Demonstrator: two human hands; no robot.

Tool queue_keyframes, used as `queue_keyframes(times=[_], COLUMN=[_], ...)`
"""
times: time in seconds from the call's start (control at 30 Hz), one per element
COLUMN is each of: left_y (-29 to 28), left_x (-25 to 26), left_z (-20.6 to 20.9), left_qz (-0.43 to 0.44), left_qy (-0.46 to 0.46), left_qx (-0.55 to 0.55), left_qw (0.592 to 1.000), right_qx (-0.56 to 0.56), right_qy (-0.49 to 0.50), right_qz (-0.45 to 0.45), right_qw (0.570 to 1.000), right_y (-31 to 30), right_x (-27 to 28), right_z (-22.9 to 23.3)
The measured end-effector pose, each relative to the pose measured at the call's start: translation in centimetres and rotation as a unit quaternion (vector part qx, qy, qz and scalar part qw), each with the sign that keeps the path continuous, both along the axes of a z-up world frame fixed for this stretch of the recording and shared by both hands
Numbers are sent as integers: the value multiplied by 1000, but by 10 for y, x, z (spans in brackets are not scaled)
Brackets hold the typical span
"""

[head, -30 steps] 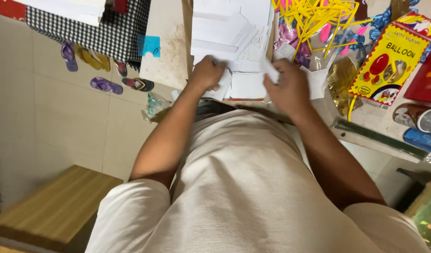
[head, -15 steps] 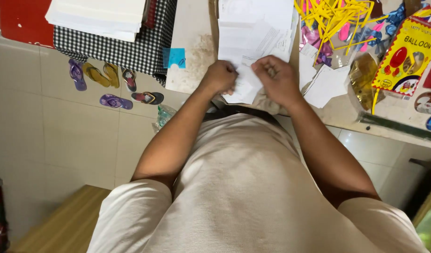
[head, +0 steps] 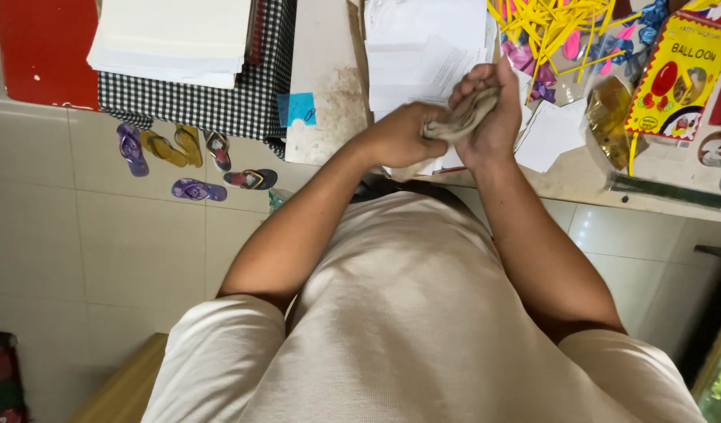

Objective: The person is seen organizing papers and cards in a small box on a desk.

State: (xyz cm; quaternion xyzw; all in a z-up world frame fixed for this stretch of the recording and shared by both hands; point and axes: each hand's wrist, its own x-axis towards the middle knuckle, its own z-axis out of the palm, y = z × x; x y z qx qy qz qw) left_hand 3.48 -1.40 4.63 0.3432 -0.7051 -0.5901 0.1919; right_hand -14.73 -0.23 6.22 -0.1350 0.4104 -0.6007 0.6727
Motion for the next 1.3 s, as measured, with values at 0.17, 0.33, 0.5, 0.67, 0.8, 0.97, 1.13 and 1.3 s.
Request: queue_keyframes(times=[0.17,0.33,0.5,0.67,0.8,0.97,1.13,1.3], left_y=[-4,29,38,33,25,13,9,7], left_x=[-49,-144,-203,-246,-279,-308,-332,-350], left_z=[69,108,111,94,76,85,83,73], left_qz=[-44,-177,-220,-202,-200,-210,-200,-173], left_qy=[34,191,178,79,27,-6,8,-3], left_qx=[-156,-276,-245,-227,-230,-196,-199,-219], left_qw=[986,925,927,949,952,958,959,960], right_qx=[-8,-143,-10,124,174,143,148,128], right_qy=[-178,-198,-209,-274,-285,-331,-255,-262], right_qz=[126,505,638,623,611,616,653,659], right_qw=[976,828,741,722,718,701,698,694], right_y=[7,14,27,35,35,17,20,28], right_x=[-11,53,46,7,-19,-46,-73,-97], right_z=[-69,-19,60,33,18,57,25,-7])
